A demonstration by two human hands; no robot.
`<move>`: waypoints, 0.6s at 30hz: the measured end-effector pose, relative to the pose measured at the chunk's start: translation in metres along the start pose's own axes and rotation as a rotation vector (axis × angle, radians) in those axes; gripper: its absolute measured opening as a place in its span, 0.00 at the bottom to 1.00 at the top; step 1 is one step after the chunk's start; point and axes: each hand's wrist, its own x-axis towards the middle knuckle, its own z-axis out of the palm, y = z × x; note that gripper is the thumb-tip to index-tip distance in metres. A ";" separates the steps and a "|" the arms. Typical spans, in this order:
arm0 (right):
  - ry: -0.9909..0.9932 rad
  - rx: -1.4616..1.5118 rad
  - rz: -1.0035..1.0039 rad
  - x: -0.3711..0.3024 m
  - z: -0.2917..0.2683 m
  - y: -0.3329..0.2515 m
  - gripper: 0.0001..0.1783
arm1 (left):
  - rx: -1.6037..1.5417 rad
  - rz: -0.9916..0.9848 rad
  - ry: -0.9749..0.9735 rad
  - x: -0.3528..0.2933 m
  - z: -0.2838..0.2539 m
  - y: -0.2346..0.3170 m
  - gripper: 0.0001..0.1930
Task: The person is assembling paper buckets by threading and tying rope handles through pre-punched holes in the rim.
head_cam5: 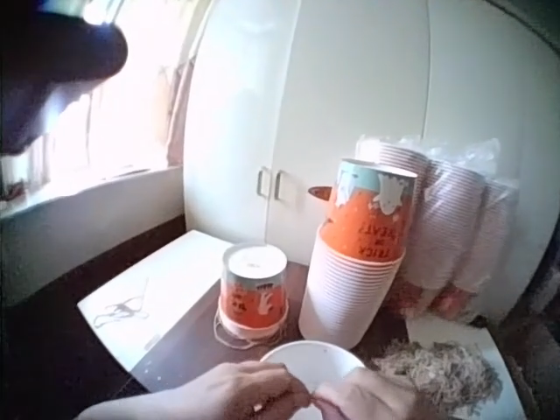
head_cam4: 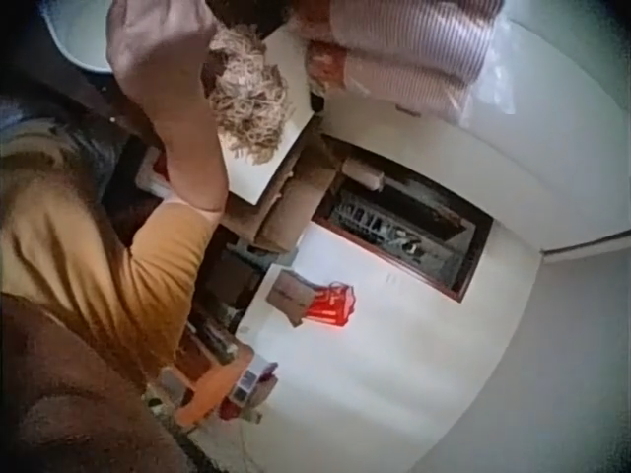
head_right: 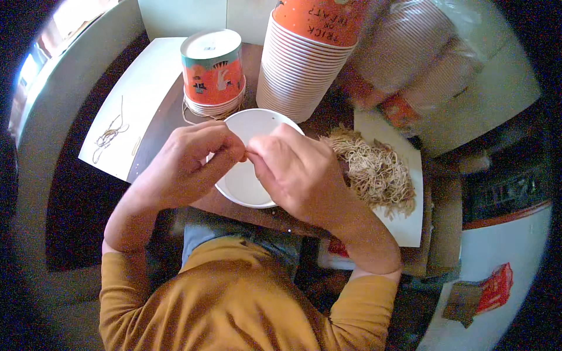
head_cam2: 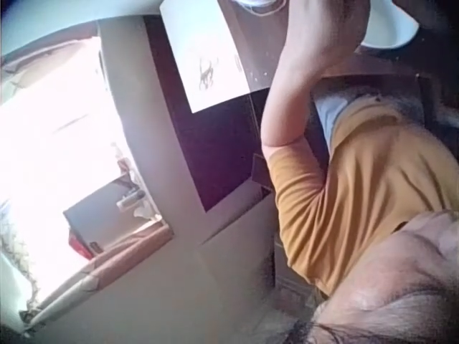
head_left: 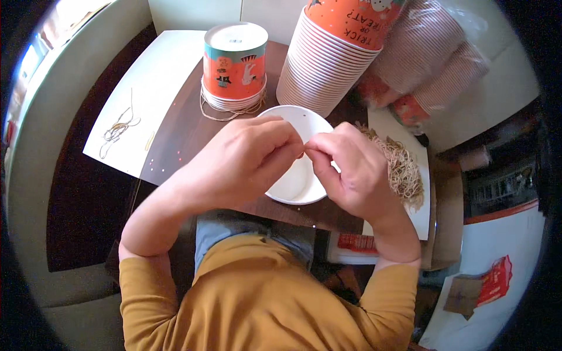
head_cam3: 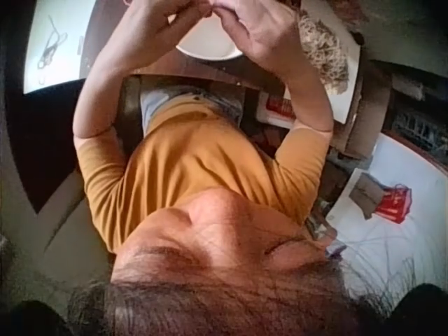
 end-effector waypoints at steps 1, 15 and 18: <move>-0.011 0.028 0.032 0.000 0.002 0.007 0.06 | -0.002 -0.004 -0.001 -0.005 0.006 -0.003 0.03; -0.416 0.056 0.529 -0.009 0.014 0.056 0.08 | 0.008 -0.204 0.498 -0.090 0.054 -0.022 0.36; -0.415 0.183 0.593 -0.023 0.007 0.036 0.07 | 0.124 -0.166 0.435 -0.092 0.048 -0.035 0.36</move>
